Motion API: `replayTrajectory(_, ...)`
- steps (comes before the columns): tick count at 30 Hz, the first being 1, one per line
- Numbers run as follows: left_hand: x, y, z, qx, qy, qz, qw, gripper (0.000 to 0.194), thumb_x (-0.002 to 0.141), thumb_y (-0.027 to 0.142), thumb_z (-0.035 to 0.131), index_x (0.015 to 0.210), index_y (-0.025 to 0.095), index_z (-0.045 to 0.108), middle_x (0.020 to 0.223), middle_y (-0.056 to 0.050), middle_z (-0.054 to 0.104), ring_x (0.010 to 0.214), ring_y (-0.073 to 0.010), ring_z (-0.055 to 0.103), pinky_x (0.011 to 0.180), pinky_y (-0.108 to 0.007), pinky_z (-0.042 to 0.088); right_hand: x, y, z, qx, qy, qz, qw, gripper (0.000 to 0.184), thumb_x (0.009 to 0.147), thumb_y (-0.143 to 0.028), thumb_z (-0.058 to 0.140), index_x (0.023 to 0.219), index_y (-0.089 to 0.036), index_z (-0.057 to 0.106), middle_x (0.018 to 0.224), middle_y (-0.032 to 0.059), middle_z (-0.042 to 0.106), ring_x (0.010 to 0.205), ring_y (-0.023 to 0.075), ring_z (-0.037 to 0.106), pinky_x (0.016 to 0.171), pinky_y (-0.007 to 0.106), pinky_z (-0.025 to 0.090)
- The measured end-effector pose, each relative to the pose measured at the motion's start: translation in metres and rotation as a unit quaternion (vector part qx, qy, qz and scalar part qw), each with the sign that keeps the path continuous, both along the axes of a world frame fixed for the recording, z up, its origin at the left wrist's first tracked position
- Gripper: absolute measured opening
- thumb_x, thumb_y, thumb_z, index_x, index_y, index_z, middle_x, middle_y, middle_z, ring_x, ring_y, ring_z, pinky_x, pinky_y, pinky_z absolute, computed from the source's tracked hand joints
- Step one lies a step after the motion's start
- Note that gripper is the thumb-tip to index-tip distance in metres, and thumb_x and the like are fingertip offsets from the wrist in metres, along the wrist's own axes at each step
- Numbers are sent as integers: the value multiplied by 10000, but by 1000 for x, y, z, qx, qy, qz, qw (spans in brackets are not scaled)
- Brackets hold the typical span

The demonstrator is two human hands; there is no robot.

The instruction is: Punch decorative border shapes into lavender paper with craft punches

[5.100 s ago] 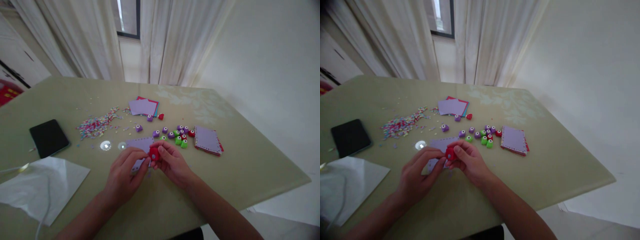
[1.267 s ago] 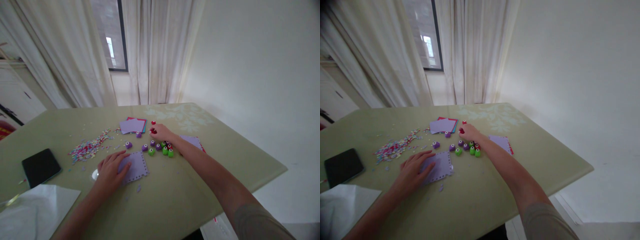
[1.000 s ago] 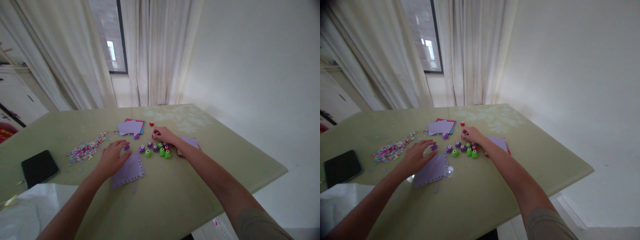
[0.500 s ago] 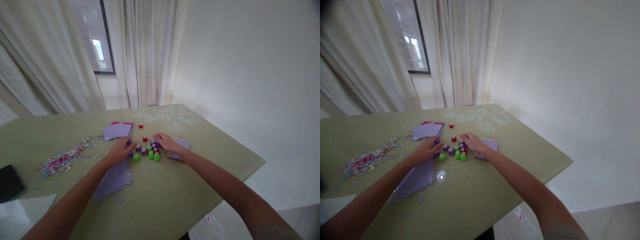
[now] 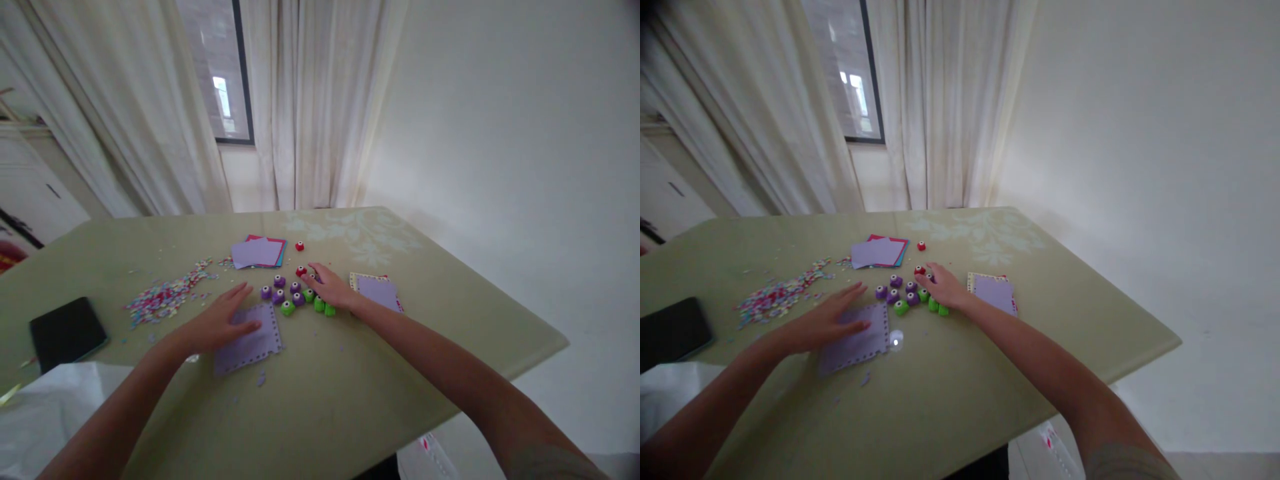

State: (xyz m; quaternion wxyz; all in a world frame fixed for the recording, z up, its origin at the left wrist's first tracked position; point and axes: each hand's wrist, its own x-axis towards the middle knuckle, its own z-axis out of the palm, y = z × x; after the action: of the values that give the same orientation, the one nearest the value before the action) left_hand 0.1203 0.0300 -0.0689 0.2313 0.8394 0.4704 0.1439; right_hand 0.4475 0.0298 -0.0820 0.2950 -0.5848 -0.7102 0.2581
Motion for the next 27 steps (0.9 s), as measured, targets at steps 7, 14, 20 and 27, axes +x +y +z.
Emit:
replayTrajectory(7, -14, -79, -7, -47, 130, -72, 988, 975, 898, 621, 730, 1702, 179, 401, 1792, -172, 224, 1654, -406, 228, 1314, -625, 299, -21, 17, -10, 25, 31, -16, 999, 510, 1089, -511, 576, 1456, -165, 650, 1473, 203, 688, 1375, 326, 639, 1212, 493, 439)
replayTrajectory(14, 21, -76, -11, 20, -5, -68, 997, 1027, 947, 674, 698, 1760, 299, 195, 1841, -156, 171, 1676, -390, 227, 1321, -657, 269, -40, 16, -11, 42, 73, 4, 996, 449, 1078, -545, 586, 1329, -209, 747, 1358, 121, 770, 1281, 267, 710, 1139, 398, 516)
replayTrajectory(20, 62, -15, -17, 138, -16, -10, 990, 1091, 839, 675, 814, 1697, 211, 324, 1804, -247, 261, 1648, -458, 284, 1313, -688, 235, -44, 5, -19, 61, 90, -61, 992, 550, 1090, -618, 500, 1368, -197, 719, 1425, 160, 719, 1369, 289, 644, 1213, 444, 438)
replayTrajectory(27, 90, 8, -34, 135, -20, -75, 988, 990, 830, 580, 833, 1619, 137, 433, 1698, -250, 459, 1593, -402, 419, 1306, -525, 352, -66, 5, -20, 66, 97, -73, 990, 457, 1096, -547, 546, 1264, -178, 757, 1306, 148, 767, 1225, 271, 694, 1124, 411, 491)
